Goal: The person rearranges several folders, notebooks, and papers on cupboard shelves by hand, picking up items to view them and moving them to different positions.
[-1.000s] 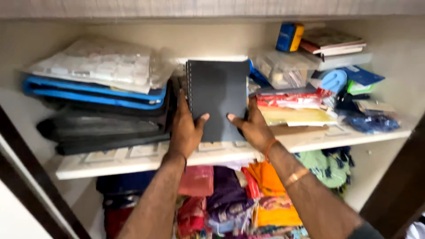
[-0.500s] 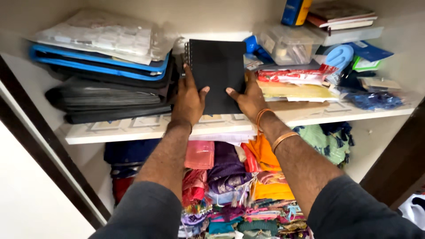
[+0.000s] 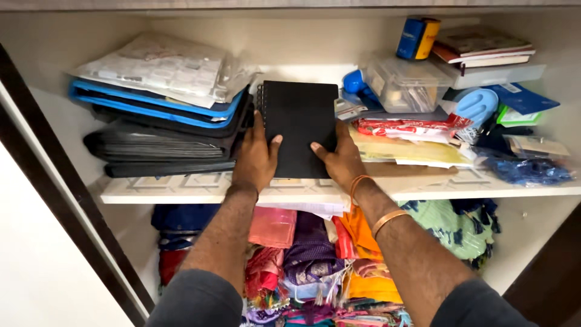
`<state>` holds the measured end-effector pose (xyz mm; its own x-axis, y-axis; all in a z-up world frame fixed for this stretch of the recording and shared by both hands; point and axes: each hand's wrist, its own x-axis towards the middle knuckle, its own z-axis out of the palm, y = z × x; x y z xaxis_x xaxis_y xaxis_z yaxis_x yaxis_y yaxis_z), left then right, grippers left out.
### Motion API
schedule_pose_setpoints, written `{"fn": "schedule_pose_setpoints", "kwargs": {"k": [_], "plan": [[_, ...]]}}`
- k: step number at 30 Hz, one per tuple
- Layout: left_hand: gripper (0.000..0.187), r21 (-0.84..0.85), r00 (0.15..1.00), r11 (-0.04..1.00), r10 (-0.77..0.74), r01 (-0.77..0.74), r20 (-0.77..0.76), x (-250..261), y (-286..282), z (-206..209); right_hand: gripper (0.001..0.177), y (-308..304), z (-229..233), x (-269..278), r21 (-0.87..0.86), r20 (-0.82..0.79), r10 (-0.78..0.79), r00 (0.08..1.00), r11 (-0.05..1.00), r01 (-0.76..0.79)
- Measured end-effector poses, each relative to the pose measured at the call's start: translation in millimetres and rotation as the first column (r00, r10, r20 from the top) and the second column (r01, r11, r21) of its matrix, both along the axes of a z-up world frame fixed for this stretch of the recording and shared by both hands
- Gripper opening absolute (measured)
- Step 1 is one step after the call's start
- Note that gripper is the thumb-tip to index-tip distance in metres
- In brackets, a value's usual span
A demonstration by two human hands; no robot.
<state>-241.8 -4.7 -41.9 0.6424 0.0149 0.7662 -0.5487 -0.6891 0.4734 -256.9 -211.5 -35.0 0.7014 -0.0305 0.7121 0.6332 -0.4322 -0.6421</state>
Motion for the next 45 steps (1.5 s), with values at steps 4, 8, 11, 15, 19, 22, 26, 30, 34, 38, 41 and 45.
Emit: {"fn": "schedule_pose_setpoints", "kwargs": {"k": [4,8,11,15,19,22,26,30,34,38,41,45], "plan": [[0.077,0.009,0.999,1.000,0.000,-0.001,0.041,0,0,-1,0.057,1,0,-2,0.014,-0.034,0.010,0.999,1.000,-0.009],[0.078,-0.008,1.000,1.000,-0.009,0.009,0.004,-1,-2,-1,0.058,3,3,-8,0.034,-0.047,0.037,0.998,0.999,-0.035],[0.080,-0.030,0.999,0.999,-0.039,0.039,-0.004,-5,0,0,0.057,4,3,-10,0.017,-0.024,0.070,0.997,0.997,-0.070],[0.082,-0.086,0.997,0.993,-0.081,0.080,-0.008,-6,2,7,0.057,5,6,-9,0.049,-0.022,0.154,0.988,0.987,-0.153],[0.082,-0.106,0.990,0.986,-0.126,0.132,0.062,-10,4,8,0.061,6,4,-10,0.130,-0.124,0.174,0.977,0.979,-0.158],[0.085,-0.128,0.989,0.982,-0.143,0.138,-0.031,-13,7,11,0.067,9,6,-10,0.154,-0.083,0.215,0.973,0.968,-0.201],[0.084,-0.139,0.985,0.976,-0.155,0.165,0.082,-8,7,8,0.070,10,7,-14,0.216,-0.124,0.300,0.946,0.939,-0.269],[0.084,-0.120,0.977,0.978,-0.149,0.168,0.152,-5,6,2,0.070,7,3,-12,0.256,-0.078,0.354,0.932,0.911,-0.324],[0.086,-0.128,0.992,0.984,-0.124,0.126,0.022,-7,7,4,0.072,2,0,-5,0.120,0.063,0.367,0.928,0.920,-0.372],[0.084,-0.035,0.984,0.994,-0.098,0.105,0.147,-3,6,2,0.074,-2,-3,0,0.077,0.062,0.289,0.955,0.953,-0.293],[0.082,-0.032,0.982,0.994,-0.094,0.101,0.163,-4,7,3,0.076,0,-2,4,0.093,0.079,0.291,0.953,0.950,-0.298],[0.081,-0.031,0.987,0.995,-0.089,0.094,0.133,-3,2,2,0.075,-8,-4,6,0.017,0.090,0.170,0.981,0.985,-0.172]]}}
